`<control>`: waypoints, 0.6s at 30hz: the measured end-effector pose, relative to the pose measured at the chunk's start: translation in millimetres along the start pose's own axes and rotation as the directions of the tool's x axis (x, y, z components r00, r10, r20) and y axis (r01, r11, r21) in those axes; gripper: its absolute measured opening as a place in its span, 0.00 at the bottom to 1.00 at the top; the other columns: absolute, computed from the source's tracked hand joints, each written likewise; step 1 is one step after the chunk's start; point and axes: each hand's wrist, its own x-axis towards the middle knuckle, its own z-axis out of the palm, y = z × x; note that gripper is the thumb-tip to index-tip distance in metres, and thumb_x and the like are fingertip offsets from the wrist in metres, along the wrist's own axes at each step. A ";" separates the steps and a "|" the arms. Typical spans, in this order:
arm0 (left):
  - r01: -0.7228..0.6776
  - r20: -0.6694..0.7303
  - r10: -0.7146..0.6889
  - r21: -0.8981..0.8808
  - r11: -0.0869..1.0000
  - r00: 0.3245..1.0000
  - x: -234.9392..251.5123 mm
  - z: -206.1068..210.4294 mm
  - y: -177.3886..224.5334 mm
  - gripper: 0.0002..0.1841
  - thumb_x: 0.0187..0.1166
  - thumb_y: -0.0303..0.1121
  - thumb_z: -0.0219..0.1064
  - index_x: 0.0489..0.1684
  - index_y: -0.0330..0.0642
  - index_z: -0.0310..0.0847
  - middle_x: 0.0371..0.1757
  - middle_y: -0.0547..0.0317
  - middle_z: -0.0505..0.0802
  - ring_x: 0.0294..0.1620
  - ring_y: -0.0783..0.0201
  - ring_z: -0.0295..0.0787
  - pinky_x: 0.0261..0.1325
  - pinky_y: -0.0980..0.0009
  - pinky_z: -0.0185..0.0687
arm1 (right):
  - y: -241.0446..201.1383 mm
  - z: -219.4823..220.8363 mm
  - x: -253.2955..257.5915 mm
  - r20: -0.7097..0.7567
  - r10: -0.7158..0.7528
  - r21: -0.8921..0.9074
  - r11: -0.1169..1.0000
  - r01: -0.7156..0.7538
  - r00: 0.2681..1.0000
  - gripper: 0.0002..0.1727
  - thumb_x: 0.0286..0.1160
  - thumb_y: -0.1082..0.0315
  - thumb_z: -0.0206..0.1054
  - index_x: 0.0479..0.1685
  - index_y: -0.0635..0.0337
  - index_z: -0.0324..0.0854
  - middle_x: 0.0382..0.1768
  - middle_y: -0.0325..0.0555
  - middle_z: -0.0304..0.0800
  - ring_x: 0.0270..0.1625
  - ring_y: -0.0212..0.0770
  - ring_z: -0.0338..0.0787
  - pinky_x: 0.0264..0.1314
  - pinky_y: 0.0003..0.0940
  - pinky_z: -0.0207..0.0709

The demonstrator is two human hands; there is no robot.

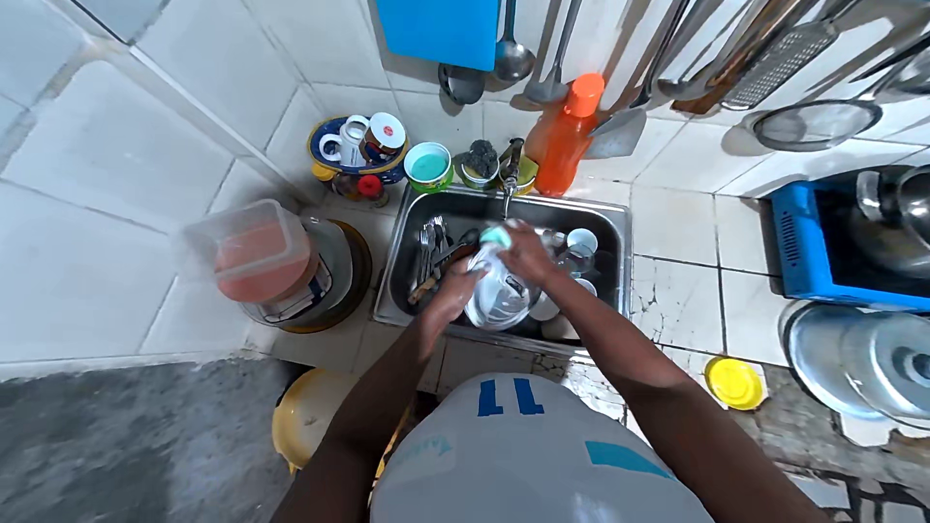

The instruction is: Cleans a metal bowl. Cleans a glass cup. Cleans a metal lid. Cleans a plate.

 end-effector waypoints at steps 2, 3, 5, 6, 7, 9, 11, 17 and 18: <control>-0.058 -0.026 0.061 0.117 0.991 0.998 4.5 0.8 5.4 0.17 0.90 0.32 0.59 0.72 0.36 0.78 0.68 0.46 0.87 0.67 0.57 0.84 0.72 0.54 0.78 | -21.9 0.7 3.8 0.018 -0.156 -0.034 0.987 0.157 0.988 0.22 0.73 0.64 0.73 0.65 0.63 0.87 0.65 0.65 0.88 0.73 0.65 0.83 0.82 0.64 0.66; -0.079 -0.077 0.091 0.141 0.987 0.993 7.1 4.0 6.3 0.17 0.91 0.34 0.58 0.71 0.35 0.78 0.68 0.43 0.87 0.68 0.53 0.84 0.73 0.51 0.77 | -22.1 -2.1 7.5 0.001 -0.162 -0.016 0.987 0.162 0.987 0.22 0.73 0.66 0.72 0.66 0.63 0.87 0.67 0.64 0.87 0.75 0.65 0.81 0.83 0.63 0.64; -0.114 -0.211 0.140 0.132 0.985 0.968 11.7 13.1 -0.3 0.18 0.92 0.37 0.58 0.68 0.33 0.79 0.63 0.39 0.88 0.64 0.50 0.86 0.70 0.48 0.79 | -4.6 -3.9 12.3 -0.041 -0.069 0.046 0.996 0.071 0.997 0.24 0.75 0.70 0.69 0.72 0.62 0.83 0.73 0.64 0.83 0.81 0.64 0.76 0.88 0.61 0.59; -0.135 -0.270 0.161 0.116 0.984 0.949 12.7 17.7 -5.5 0.18 0.91 0.38 0.58 0.66 0.33 0.80 0.61 0.40 0.89 0.62 0.52 0.87 0.68 0.49 0.80 | 6.3 -4.0 12.5 -0.059 0.022 0.103 0.995 -0.016 0.998 0.25 0.78 0.71 0.66 0.76 0.63 0.80 0.75 0.65 0.81 0.83 0.63 0.74 0.90 0.59 0.59; -0.149 -0.322 0.168 0.084 0.985 0.932 11.4 22.9 -9.5 0.17 0.91 0.37 0.58 0.65 0.32 0.80 0.59 0.40 0.90 0.60 0.53 0.87 0.67 0.51 0.81 | 15.9 -3.2 9.8 -0.087 0.127 0.185 0.977 -0.110 0.988 0.25 0.81 0.71 0.63 0.78 0.65 0.78 0.75 0.67 0.80 0.83 0.62 0.75 0.89 0.57 0.62; -0.152 -0.399 0.148 0.022 0.988 0.905 6.9 32.2 -16.7 0.17 0.91 0.36 0.58 0.67 0.32 0.79 0.59 0.40 0.90 0.60 0.54 0.88 0.67 0.52 0.81 | 30.8 2.4 -1.6 -0.149 0.361 0.358 0.887 -0.290 0.921 0.24 0.88 0.67 0.58 0.78 0.69 0.75 0.72 0.69 0.82 0.78 0.60 0.80 0.84 0.57 0.67; -0.156 -0.469 0.115 -0.049 0.987 0.876 7.0 38.6 -23.3 0.17 0.92 0.35 0.56 0.66 0.31 0.79 0.60 0.39 0.90 0.61 0.54 0.87 0.68 0.52 0.81 | 38.6 10.8 -16.1 -0.191 0.522 0.390 0.818 -0.423 0.831 0.23 0.91 0.62 0.55 0.74 0.67 0.77 0.65 0.69 0.86 0.71 0.62 0.85 0.78 0.61 0.72; -0.077 -0.605 -0.058 -0.194 0.978 0.794 19.6 36.7 -32.9 0.21 0.95 0.41 0.52 0.71 0.33 0.76 0.64 0.37 0.87 0.65 0.50 0.85 0.70 0.50 0.79 | 9.9 33.6 -64.8 -0.059 0.517 -0.006 0.855 -0.519 0.854 0.27 0.80 0.66 0.65 0.79 0.63 0.76 0.79 0.74 0.71 0.81 0.69 0.75 0.79 0.65 0.71; -0.077 -0.597 -0.029 -0.152 0.985 0.802 21.0 34.1 -34.1 0.21 0.94 0.41 0.52 0.72 0.33 0.75 0.65 0.37 0.87 0.66 0.50 0.85 0.71 0.49 0.79 | 9.7 34.3 -64.1 -0.061 0.487 -0.029 0.871 -0.490 0.871 0.26 0.80 0.66 0.66 0.77 0.64 0.78 0.82 0.74 0.67 0.84 0.69 0.70 0.83 0.63 0.68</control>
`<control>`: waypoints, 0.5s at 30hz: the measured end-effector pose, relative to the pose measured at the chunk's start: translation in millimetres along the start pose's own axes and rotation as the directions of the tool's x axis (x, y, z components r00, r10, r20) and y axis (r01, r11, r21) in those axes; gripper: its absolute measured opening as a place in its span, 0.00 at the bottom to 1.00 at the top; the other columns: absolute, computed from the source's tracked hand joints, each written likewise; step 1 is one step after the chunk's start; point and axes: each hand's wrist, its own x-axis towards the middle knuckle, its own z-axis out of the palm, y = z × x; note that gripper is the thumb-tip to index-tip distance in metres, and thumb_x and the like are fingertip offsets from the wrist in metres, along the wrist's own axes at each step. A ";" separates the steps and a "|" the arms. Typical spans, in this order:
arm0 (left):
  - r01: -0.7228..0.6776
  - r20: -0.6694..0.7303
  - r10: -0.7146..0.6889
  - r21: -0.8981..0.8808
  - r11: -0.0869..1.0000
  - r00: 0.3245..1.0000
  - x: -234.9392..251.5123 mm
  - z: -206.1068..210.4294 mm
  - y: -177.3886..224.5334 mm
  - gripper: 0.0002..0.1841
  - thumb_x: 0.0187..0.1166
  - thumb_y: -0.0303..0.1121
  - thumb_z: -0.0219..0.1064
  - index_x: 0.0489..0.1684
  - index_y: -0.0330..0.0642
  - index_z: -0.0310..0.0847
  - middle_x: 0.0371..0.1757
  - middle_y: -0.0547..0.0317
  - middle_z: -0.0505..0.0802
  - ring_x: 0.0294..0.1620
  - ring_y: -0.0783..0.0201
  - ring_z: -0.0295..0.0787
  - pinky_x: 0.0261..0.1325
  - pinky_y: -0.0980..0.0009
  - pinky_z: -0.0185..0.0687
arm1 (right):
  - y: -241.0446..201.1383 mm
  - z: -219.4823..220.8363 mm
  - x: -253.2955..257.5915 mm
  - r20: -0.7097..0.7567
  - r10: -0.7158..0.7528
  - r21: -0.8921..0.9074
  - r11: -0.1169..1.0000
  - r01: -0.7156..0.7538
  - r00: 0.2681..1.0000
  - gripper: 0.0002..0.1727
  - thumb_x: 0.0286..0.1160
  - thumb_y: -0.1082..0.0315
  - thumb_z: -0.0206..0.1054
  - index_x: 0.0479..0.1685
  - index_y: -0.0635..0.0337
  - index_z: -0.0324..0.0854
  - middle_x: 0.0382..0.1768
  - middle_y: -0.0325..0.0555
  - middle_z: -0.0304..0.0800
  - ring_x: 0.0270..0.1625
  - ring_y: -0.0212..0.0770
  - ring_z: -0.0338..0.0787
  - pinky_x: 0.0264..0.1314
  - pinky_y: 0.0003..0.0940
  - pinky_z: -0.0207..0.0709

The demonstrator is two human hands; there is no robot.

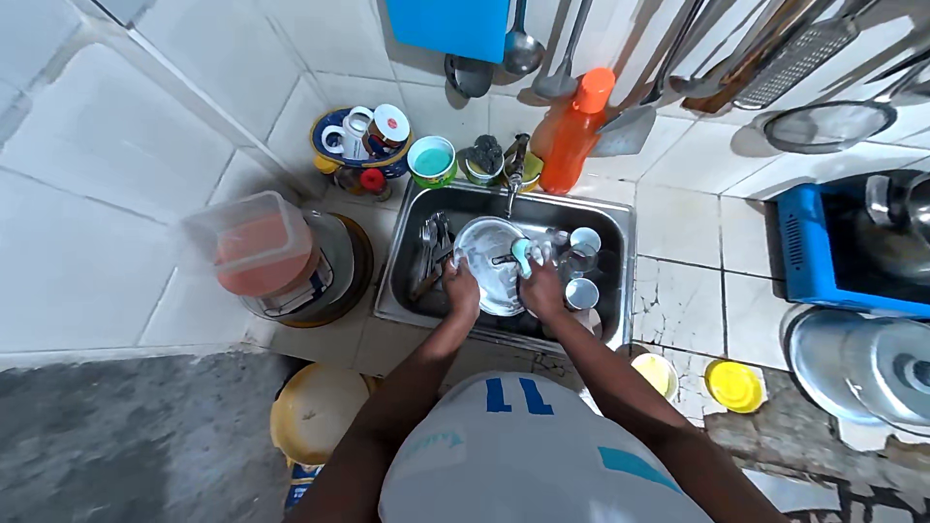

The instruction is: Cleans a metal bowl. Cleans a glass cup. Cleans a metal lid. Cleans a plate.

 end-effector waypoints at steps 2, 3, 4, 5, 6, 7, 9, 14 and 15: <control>-0.098 0.075 0.092 0.082 0.992 0.993 -2.1 -2.7 0.9 0.21 0.94 0.40 0.53 0.71 0.31 0.76 0.66 0.37 0.86 0.68 0.50 0.84 0.73 0.50 0.77 | 4.1 -4.6 9.6 -0.078 -0.038 0.030 0.999 0.040 0.996 0.21 0.78 0.67 0.68 0.67 0.69 0.84 0.74 0.76 0.75 0.78 0.72 0.76 0.79 0.66 0.70; -0.161 0.106 0.147 0.135 0.978 0.983 -5.5 -3.4 3.5 0.21 0.94 0.40 0.53 0.70 0.31 0.78 0.64 0.36 0.88 0.66 0.49 0.86 0.72 0.49 0.77 | 5.6 -8.7 14.9 -0.116 -0.033 0.070 0.997 0.041 0.993 0.20 0.79 0.67 0.67 0.64 0.71 0.84 0.70 0.78 0.78 0.75 0.74 0.77 0.77 0.69 0.71; -0.215 0.133 0.193 0.177 0.961 0.972 -8.0 -3.6 6.7 0.21 0.94 0.40 0.53 0.68 0.31 0.79 0.61 0.37 0.89 0.63 0.50 0.87 0.70 0.49 0.78 | 5.2 -12.4 18.5 -0.139 -0.041 0.099 0.994 0.055 0.989 0.20 0.80 0.68 0.67 0.66 0.71 0.82 0.69 0.79 0.78 0.73 0.75 0.79 0.75 0.70 0.71; -0.253 0.152 0.224 0.212 0.944 0.963 -8.8 -3.8 11.6 0.21 0.94 0.41 0.52 0.67 0.31 0.80 0.59 0.37 0.90 0.61 0.49 0.87 0.69 0.48 0.79 | 1.9 -15.3 19.1 -0.136 -0.085 0.103 0.990 0.099 0.987 0.22 0.80 0.68 0.66 0.70 0.69 0.80 0.69 0.78 0.78 0.72 0.74 0.80 0.74 0.70 0.73; -0.274 0.172 0.236 0.251 0.928 0.957 -7.6 -5.0 18.2 0.22 0.95 0.42 0.51 0.67 0.32 0.80 0.58 0.37 0.91 0.60 0.48 0.88 0.68 0.47 0.79 | -4.7 -17.2 16.2 -0.116 -0.170 0.096 0.979 0.181 0.979 0.24 0.80 0.68 0.67 0.73 0.69 0.78 0.70 0.77 0.78 0.72 0.73 0.81 0.75 0.68 0.74; -0.286 0.194 0.235 0.303 0.909 0.953 -5.1 -7.4 25.2 0.23 0.95 0.42 0.50 0.67 0.31 0.81 0.57 0.35 0.91 0.60 0.45 0.88 0.68 0.44 0.79 | -12.3 -17.6 10.0 -0.094 -0.266 0.090 0.957 0.275 0.959 0.24 0.77 0.70 0.70 0.71 0.69 0.79 0.69 0.76 0.79 0.71 0.72 0.82 0.74 0.65 0.75; -0.298 0.242 0.216 0.387 0.873 0.946 0.2 -13.8 34.0 0.26 0.96 0.47 0.47 0.68 0.32 0.81 0.58 0.32 0.90 0.62 0.41 0.88 0.69 0.41 0.77 | -21.2 -19.3 -2.5 -0.064 -0.450 0.087 0.887 0.454 0.891 0.22 0.68 0.74 0.75 0.64 0.69 0.85 0.67 0.73 0.82 0.72 0.69 0.82 0.75 0.61 0.76; -0.356 0.259 0.276 0.351 0.866 0.926 -2.9 -23.8 39.6 0.25 0.95 0.46 0.50 0.66 0.32 0.82 0.55 0.34 0.91 0.57 0.43 0.89 0.65 0.42 0.79 | 3.2 -15.4 6.9 -0.059 -0.469 0.064 0.879 0.472 0.881 0.21 0.71 0.77 0.70 0.65 0.71 0.85 0.67 0.74 0.83 0.71 0.70 0.84 0.75 0.63 0.76; -0.351 0.256 0.272 0.345 0.870 0.927 -4.9 -24.7 41.2 0.25 0.95 0.46 0.50 0.69 0.33 0.81 0.57 0.34 0.91 0.58 0.42 0.89 0.65 0.41 0.79 | 9.1 -14.7 10.1 -0.036 -0.380 0.069 0.922 0.382 0.924 0.21 0.75 0.76 0.67 0.69 0.71 0.82 0.70 0.75 0.81 0.73 0.70 0.82 0.78 0.63 0.74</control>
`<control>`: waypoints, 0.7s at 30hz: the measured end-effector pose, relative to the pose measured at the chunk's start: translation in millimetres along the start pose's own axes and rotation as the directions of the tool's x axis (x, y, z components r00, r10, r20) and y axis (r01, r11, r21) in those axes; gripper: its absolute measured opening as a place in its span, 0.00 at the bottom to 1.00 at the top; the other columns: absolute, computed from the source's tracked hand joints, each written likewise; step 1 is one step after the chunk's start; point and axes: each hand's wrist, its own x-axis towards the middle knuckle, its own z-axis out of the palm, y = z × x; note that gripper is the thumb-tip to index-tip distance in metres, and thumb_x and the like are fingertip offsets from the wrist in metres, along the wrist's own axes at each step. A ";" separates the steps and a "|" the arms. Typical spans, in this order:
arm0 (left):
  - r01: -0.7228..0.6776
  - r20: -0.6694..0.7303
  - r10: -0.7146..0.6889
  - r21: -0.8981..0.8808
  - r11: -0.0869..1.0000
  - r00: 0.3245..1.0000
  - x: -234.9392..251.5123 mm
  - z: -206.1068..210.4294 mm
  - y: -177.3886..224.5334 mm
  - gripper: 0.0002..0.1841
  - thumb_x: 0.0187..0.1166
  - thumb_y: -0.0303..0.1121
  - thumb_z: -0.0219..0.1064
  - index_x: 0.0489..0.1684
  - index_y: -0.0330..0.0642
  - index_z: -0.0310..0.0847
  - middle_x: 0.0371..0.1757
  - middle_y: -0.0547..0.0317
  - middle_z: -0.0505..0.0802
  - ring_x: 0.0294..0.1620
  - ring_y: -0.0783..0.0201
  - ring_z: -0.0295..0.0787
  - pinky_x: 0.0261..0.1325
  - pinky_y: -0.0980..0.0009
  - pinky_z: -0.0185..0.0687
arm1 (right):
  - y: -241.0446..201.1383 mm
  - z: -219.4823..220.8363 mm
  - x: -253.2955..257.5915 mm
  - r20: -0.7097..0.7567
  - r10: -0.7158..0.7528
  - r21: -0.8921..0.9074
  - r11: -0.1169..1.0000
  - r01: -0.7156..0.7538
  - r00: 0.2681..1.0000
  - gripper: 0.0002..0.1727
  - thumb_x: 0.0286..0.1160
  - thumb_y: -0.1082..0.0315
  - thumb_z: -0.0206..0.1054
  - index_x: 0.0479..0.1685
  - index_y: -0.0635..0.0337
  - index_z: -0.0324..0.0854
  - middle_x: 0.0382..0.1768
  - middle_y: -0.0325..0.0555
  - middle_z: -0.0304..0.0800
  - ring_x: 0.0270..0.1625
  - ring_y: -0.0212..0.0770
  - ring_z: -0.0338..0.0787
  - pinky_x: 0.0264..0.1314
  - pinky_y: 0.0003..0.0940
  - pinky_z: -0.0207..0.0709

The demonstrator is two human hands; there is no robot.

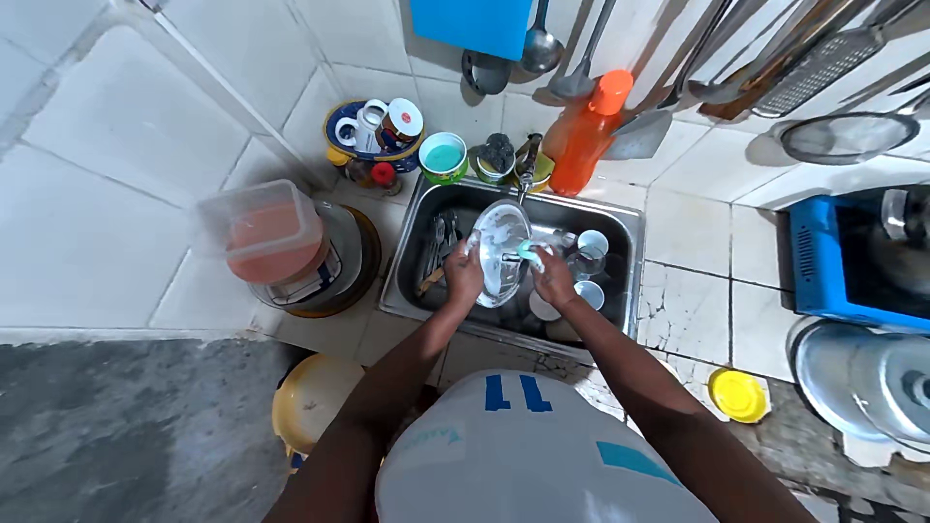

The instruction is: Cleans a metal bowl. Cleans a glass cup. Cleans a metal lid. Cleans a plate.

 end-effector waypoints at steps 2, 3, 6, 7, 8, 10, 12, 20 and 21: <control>-0.017 0.003 0.017 0.020 1.000 1.000 -0.9 0.2 3.7 0.25 0.95 0.46 0.50 0.66 0.32 0.82 0.55 0.33 0.91 0.57 0.42 0.89 0.65 0.41 0.79 | 2.1 4.5 -2.6 -0.013 0.110 0.033 0.993 -0.109 0.994 0.23 0.79 0.75 0.64 0.74 0.71 0.78 0.73 0.75 0.78 0.76 0.70 0.80 0.81 0.62 0.71; -0.017 -0.003 0.017 0.033 0.999 1.000 -1.2 1.4 5.7 0.25 0.95 0.46 0.49 0.64 0.32 0.82 0.53 0.33 0.91 0.56 0.41 0.89 0.63 0.41 0.79 | -8.7 4.8 -5.4 -0.049 0.117 0.082 0.990 -0.113 0.992 0.24 0.79 0.76 0.64 0.75 0.72 0.77 0.74 0.76 0.77 0.77 0.69 0.79 0.82 0.61 0.70; 0.017 -0.020 -0.017 0.022 1.000 1.000 -5.2 8.5 5.3 0.26 0.96 0.46 0.47 0.65 0.32 0.81 0.55 0.33 0.90 0.59 0.41 0.88 0.65 0.41 0.78 | -51.3 14.6 -10.8 -0.218 -0.126 0.149 0.976 0.161 0.968 0.21 0.69 0.78 0.70 0.64 0.73 0.85 0.69 0.73 0.83 0.74 0.67 0.82 0.78 0.59 0.75; 0.025 -0.019 -0.025 -0.008 1.000 0.999 -5.1 12.0 3.7 0.23 0.96 0.43 0.48 0.67 0.32 0.80 0.59 0.34 0.90 0.62 0.43 0.87 0.69 0.42 0.77 | -59.7 17.9 -7.7 -0.236 -0.249 0.103 0.955 0.279 0.939 0.19 0.67 0.75 0.72 0.59 0.70 0.88 0.66 0.69 0.86 0.73 0.66 0.84 0.77 0.59 0.77; 0.040 -0.018 -0.041 -0.053 0.998 0.999 -4.1 14.4 1.4 0.21 0.95 0.40 0.49 0.69 0.33 0.80 0.62 0.37 0.90 0.65 0.46 0.87 0.72 0.45 0.77 | -65.6 18.2 -4.5 -0.221 -0.330 0.059 0.935 0.350 0.918 0.19 0.66 0.73 0.74 0.57 0.68 0.90 0.65 0.66 0.88 0.73 0.66 0.84 0.77 0.61 0.76; 0.080 -0.033 -0.084 -0.106 0.991 0.996 -2.3 16.3 0.4 0.23 0.96 0.43 0.48 0.66 0.33 0.81 0.60 0.38 0.90 0.63 0.48 0.87 0.70 0.46 0.78 | -63.2 11.8 4.7 -0.126 -0.364 -0.011 0.931 0.366 0.923 0.19 0.70 0.70 0.72 0.61 0.65 0.90 0.70 0.62 0.87 0.77 0.64 0.81 0.82 0.61 0.70; 0.083 -0.044 -0.089 -0.130 0.988 0.995 -5.3 18.3 -1.5 0.25 0.95 0.45 0.48 0.65 0.32 0.82 0.60 0.36 0.89 0.63 0.48 0.86 0.70 0.46 0.77 | -45.2 1.2 19.9 -0.048 -0.244 -0.004 0.970 0.244 0.969 0.23 0.76 0.70 0.67 0.71 0.63 0.84 0.77 0.58 0.82 0.84 0.61 0.75 0.89 0.58 0.62; 0.386 -0.076 -0.469 -0.460 0.799 0.880 -2.4 9.3 2.8 0.29 0.94 0.53 0.47 0.68 0.34 0.77 0.64 0.37 0.86 0.64 0.49 0.84 0.67 0.48 0.79 | 19.6 -14.9 -7.5 -0.005 -0.030 0.104 0.994 0.030 1.000 0.23 0.79 0.76 0.63 0.74 0.68 0.80 0.79 0.67 0.77 0.83 0.63 0.74 0.88 0.60 0.65; 0.391 -0.089 -0.490 -0.488 0.780 0.867 0.8 8.8 -1.0 0.29 0.94 0.53 0.47 0.69 0.33 0.77 0.65 0.37 0.86 0.65 0.50 0.84 0.69 0.48 0.80 | 19.5 -8.4 -19.5 -0.012 -0.058 0.094 0.994 0.059 0.998 0.23 0.78 0.76 0.63 0.73 0.68 0.82 0.79 0.66 0.77 0.84 0.63 0.74 0.87 0.59 0.66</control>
